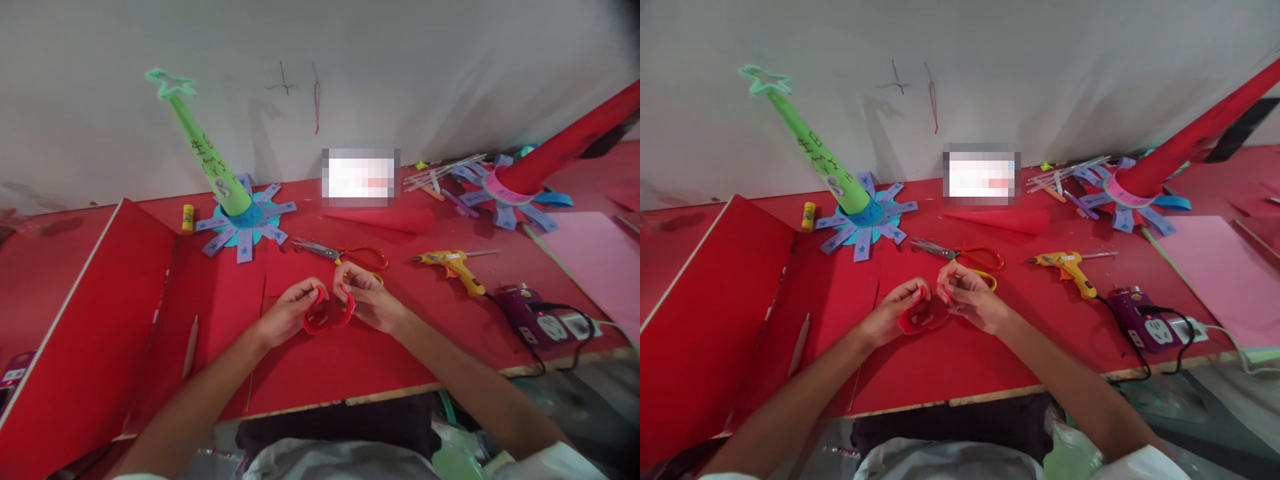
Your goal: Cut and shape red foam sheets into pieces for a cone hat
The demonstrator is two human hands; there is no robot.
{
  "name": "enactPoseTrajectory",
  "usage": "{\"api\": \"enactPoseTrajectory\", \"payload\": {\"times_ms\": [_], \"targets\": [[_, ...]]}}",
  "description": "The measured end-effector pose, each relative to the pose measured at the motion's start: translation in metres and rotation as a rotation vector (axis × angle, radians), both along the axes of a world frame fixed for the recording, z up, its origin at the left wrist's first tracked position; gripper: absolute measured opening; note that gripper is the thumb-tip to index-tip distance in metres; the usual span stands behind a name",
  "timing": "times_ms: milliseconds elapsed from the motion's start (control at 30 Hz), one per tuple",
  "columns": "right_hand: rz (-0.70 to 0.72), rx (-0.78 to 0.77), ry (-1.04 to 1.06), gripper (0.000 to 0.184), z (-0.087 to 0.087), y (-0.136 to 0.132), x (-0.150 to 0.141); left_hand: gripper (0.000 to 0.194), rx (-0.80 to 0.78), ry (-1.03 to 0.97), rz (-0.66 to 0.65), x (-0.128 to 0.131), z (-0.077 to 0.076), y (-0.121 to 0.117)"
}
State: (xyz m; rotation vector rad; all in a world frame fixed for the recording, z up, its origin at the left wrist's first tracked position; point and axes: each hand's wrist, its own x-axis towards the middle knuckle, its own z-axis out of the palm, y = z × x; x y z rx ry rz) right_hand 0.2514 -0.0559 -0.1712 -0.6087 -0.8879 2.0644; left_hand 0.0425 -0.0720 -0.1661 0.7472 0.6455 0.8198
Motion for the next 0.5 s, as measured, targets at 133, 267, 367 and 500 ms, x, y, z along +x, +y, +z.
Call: {"api": "enactPoseTrajectory", "payload": {"times_ms": [133,267,367,500], "targets": [[0.119,0.009,-0.028,0.050,-0.0017,0.0004,0.0017,0.038,0.073,0.009,-0.045,-0.0046,0.0008,0.0019],[0.147,-0.015,-0.073,0.052,-0.0041,0.0006,0.0025,0.042,0.142,0.082,-0.063,-0.0071,0.0007,0.0019],[0.149,-0.015,-0.100,0.054,-0.0045,0.0017,0.0033,0.045,0.179,0.190,-0.097,-0.0069,0.0011,0.0013],[0.119,-0.006,-0.161,0.053,-0.0041,0.0047,0.0051,0.041,0.156,0.257,-0.134,-0.0062,0.0021,0.0014]]}}
